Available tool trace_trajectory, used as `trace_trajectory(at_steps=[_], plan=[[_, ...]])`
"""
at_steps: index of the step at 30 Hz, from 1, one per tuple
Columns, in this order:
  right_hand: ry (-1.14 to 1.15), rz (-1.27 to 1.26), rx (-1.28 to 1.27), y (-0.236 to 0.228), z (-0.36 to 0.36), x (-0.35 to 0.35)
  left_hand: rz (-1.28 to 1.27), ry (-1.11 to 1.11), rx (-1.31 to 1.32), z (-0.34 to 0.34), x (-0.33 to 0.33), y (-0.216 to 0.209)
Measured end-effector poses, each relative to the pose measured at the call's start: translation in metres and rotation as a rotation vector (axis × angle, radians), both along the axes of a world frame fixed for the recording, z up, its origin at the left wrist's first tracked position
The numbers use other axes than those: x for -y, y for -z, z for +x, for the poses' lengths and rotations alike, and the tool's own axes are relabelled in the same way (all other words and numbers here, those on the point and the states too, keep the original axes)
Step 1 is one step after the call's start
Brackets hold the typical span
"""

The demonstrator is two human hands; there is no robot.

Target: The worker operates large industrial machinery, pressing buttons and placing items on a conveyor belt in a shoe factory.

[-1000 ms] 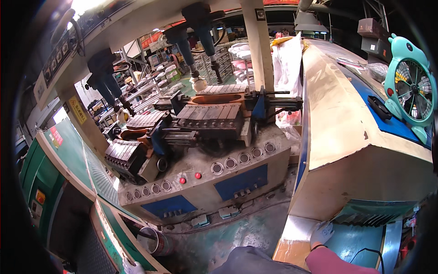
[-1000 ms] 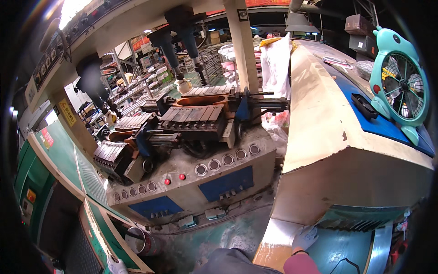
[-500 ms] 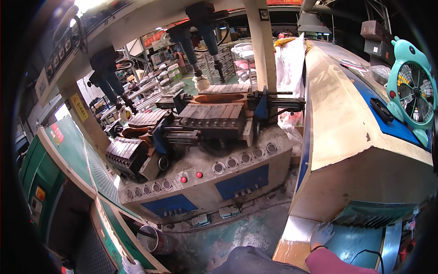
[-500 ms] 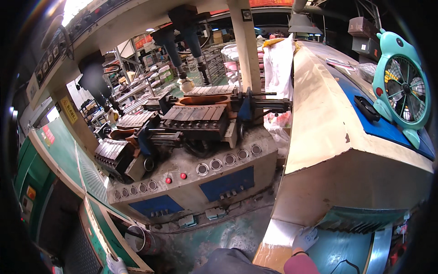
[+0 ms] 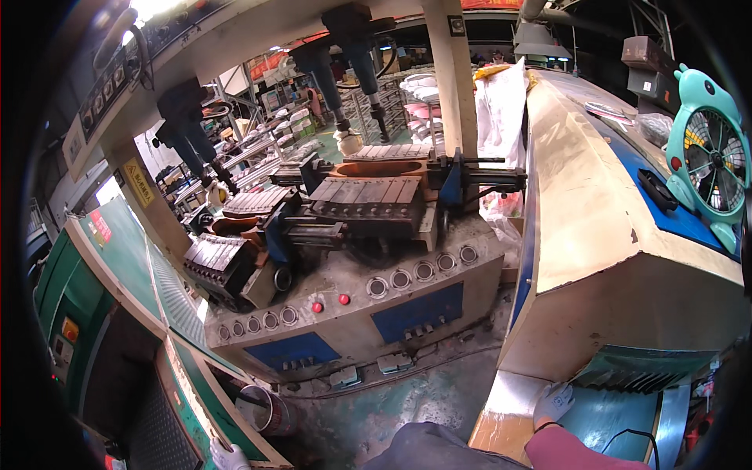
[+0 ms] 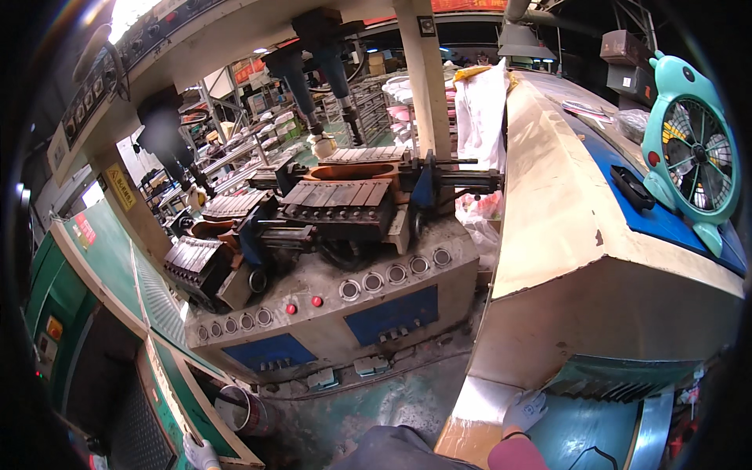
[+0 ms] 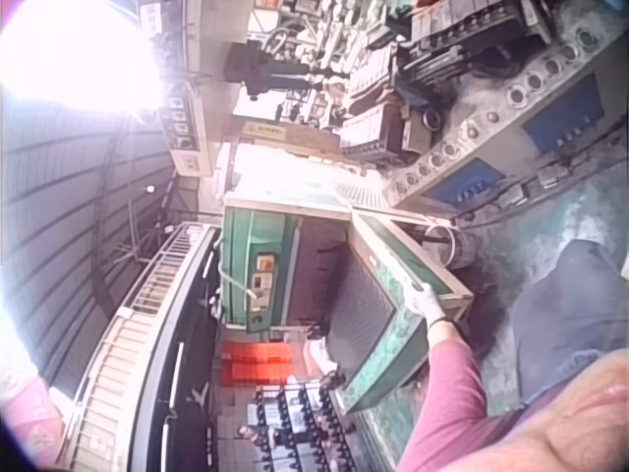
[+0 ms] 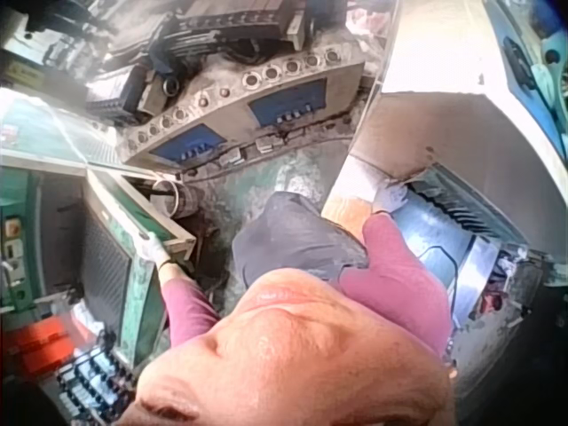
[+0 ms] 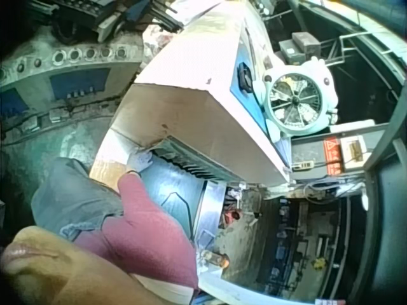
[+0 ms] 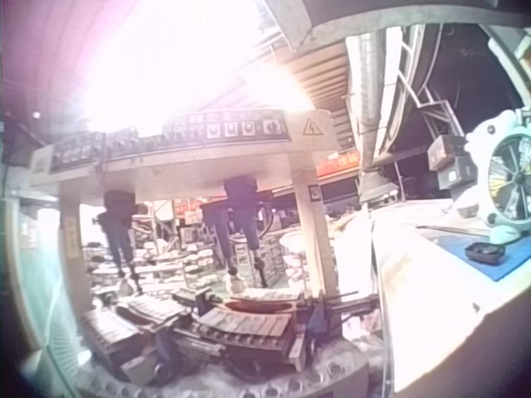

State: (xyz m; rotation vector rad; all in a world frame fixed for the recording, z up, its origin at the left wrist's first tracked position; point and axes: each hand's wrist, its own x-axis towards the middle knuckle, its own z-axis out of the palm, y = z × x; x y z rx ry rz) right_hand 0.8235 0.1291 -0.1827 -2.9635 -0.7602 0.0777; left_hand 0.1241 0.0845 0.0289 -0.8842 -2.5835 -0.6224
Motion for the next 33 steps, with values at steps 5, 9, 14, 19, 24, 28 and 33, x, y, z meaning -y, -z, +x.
trace_trajectory(at_steps=[5, 9, 14, 19, 24, 28, 33], plan=[[-0.020, -0.014, 0.018, 0.009, 0.001, 0.001, -0.019, -0.010, 0.021, 0.002, 0.003, -0.002], [-0.052, -0.038, 0.094, 0.037, 0.013, 0.006, -0.027, -0.023, 0.087, 0.012, -0.001, -0.008], [-0.065, -0.048, 0.097, 0.038, 0.018, 0.004, -0.025, 0.026, 0.060, -0.002, -0.002, 0.005], [-0.102, -0.026, 0.142, 0.034, 0.011, -0.003, -0.102, -0.092, -0.002, -0.075, 0.012, 0.077], [-0.076, -0.088, 0.050, 0.026, 0.014, 0.003, -0.115, -0.076, -0.026, -0.079, 0.005, 0.083], [-0.082, -0.111, 0.045, 0.023, 0.010, 0.002, -0.115, -0.101, -0.009, -0.071, 0.005, 0.075], [-0.047, -0.018, 0.132, 0.036, 0.015, 0.004, -0.105, -0.110, 0.008, -0.063, 0.005, 0.069]])
